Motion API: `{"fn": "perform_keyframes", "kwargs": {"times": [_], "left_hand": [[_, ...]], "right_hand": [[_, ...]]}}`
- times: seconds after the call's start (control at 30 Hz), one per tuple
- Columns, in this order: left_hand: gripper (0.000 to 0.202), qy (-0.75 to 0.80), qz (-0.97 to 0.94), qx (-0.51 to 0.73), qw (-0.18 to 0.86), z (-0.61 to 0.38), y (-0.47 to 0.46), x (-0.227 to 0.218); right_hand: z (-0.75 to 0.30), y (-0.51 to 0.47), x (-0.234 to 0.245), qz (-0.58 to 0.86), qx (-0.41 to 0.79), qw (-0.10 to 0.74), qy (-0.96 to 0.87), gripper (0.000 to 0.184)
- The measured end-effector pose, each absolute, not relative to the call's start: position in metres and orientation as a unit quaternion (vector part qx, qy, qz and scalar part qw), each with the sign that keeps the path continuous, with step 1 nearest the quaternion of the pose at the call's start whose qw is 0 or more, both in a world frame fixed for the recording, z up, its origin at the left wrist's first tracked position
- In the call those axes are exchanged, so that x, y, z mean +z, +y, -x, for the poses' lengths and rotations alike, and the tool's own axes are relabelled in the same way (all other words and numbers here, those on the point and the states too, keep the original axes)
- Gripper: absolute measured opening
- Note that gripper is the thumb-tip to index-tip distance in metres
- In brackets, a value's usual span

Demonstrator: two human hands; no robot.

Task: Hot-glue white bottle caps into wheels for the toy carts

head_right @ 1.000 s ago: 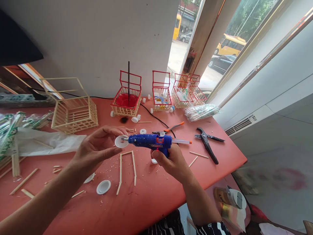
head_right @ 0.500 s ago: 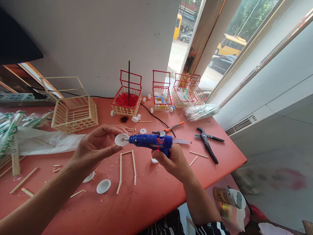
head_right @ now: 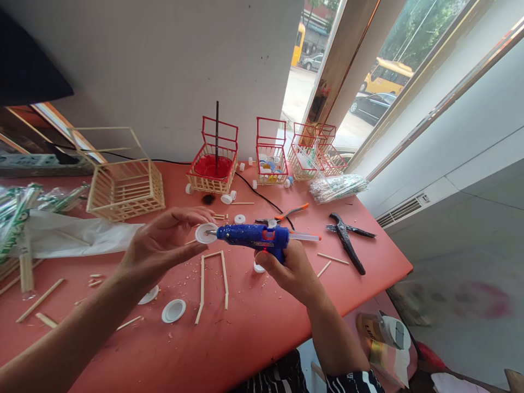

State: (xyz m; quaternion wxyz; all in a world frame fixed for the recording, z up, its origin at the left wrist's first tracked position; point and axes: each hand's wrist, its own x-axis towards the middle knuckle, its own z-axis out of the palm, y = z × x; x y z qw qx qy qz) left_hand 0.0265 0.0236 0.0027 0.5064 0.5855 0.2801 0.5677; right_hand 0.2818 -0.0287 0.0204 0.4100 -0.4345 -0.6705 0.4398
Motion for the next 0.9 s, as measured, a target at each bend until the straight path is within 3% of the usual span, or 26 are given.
{"fn": "perform_keyframes", "kwargs": {"times": [0.9], "left_hand": [[0.027, 0.271, -0.606, 0.570, 0.484, -0.0245, 0.0239, -0.0001]], "right_hand": [[-0.2821, -0.0308, 0.0224, 0.470, 0.400, 0.389, -0.684, 0.054]]}}
